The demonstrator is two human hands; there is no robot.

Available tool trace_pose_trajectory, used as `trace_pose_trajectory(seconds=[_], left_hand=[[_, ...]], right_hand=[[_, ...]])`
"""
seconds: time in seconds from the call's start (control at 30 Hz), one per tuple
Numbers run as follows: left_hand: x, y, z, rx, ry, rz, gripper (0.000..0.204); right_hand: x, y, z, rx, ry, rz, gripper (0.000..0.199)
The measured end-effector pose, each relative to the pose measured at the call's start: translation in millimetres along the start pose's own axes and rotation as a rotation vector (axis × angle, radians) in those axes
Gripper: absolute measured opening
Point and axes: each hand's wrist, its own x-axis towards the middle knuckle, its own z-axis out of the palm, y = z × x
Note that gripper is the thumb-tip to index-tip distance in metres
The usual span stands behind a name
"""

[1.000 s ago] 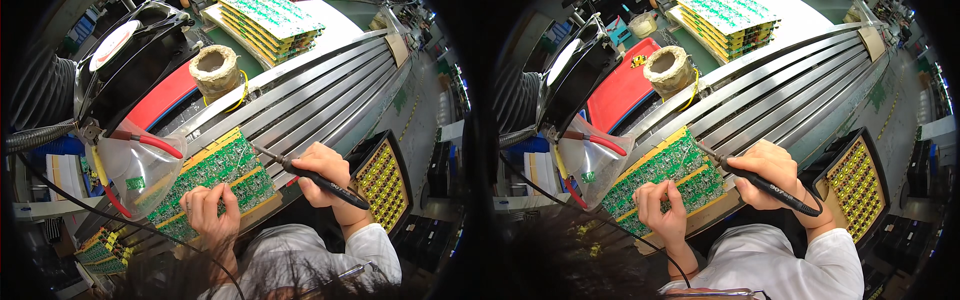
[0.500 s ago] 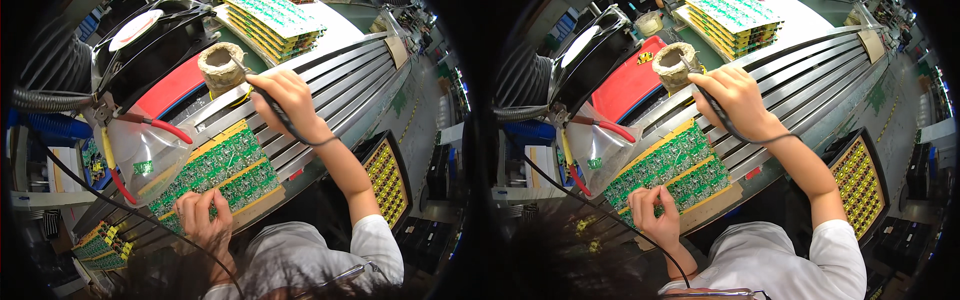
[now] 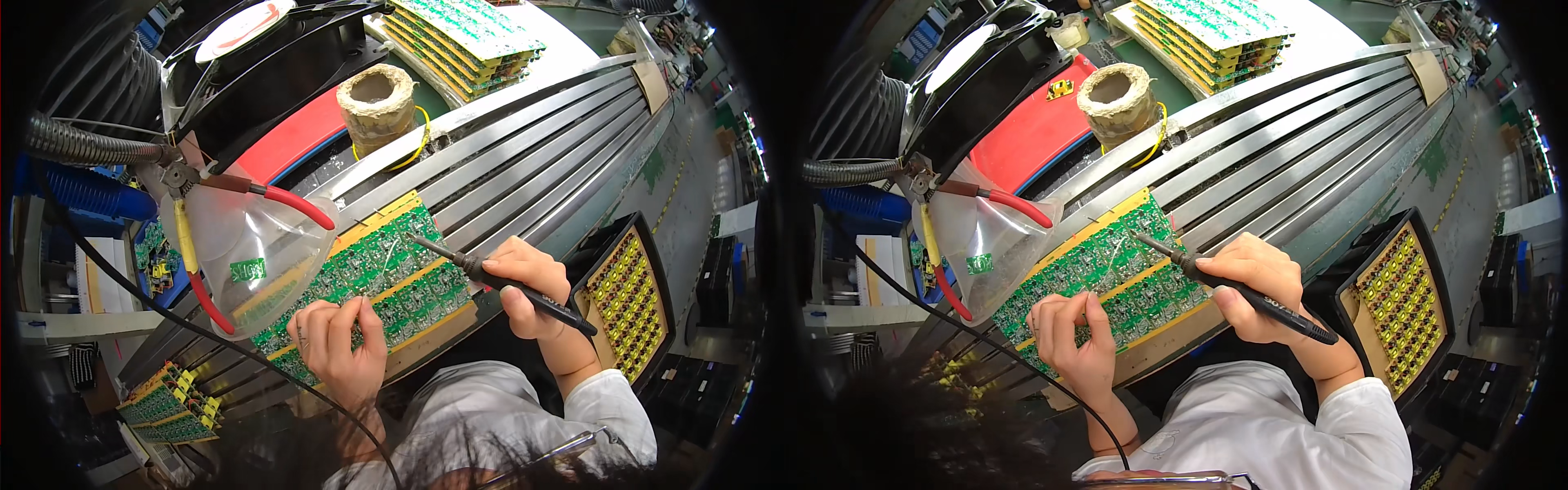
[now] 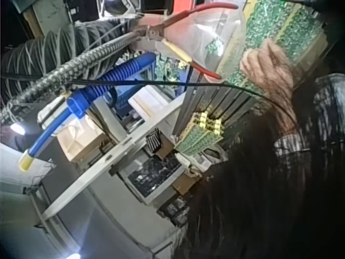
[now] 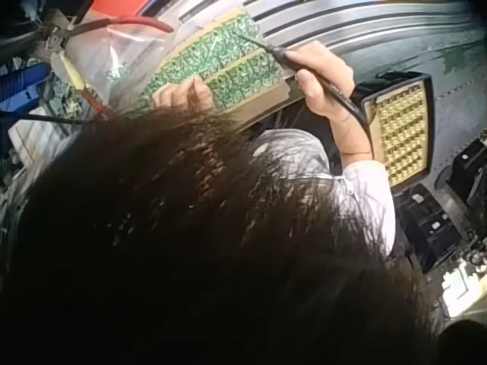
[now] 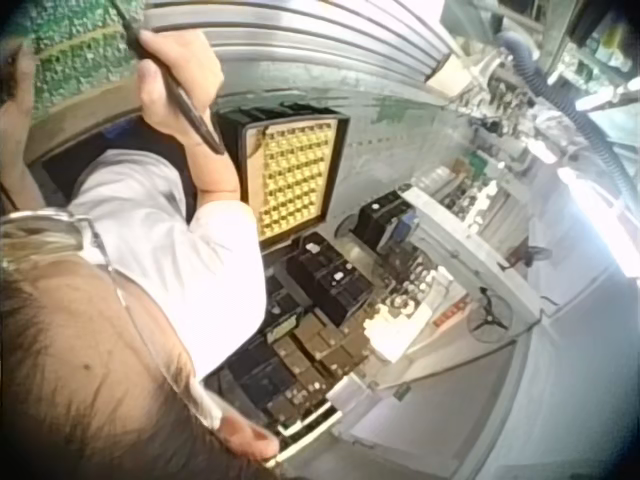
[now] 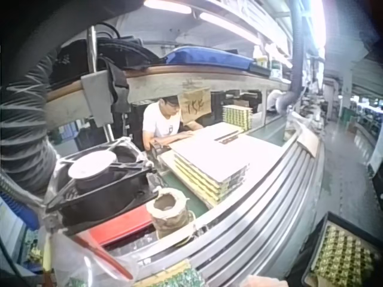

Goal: The person solders circuit board panels one at a time using a soldering iron and solder wire, taking each panel from a stack and placing the finished panels onto another stack.

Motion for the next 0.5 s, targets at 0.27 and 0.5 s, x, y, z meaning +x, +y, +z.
trace_pose_trajectory(seconds=[0.27,0.5], left_hand=[[-1.6,-8.9,-13.7,0.051,0.008,-0.06,0.014],[-10.7,-16.0,-27.6,0.041,0.007,-0.063,0.014]], right_hand=[[0.3,2.6,8.5,0.097,-0.007,0.0,0.027],[-2.2,5.9,26.1,0.145,-0.034,-0.022,0.026]])
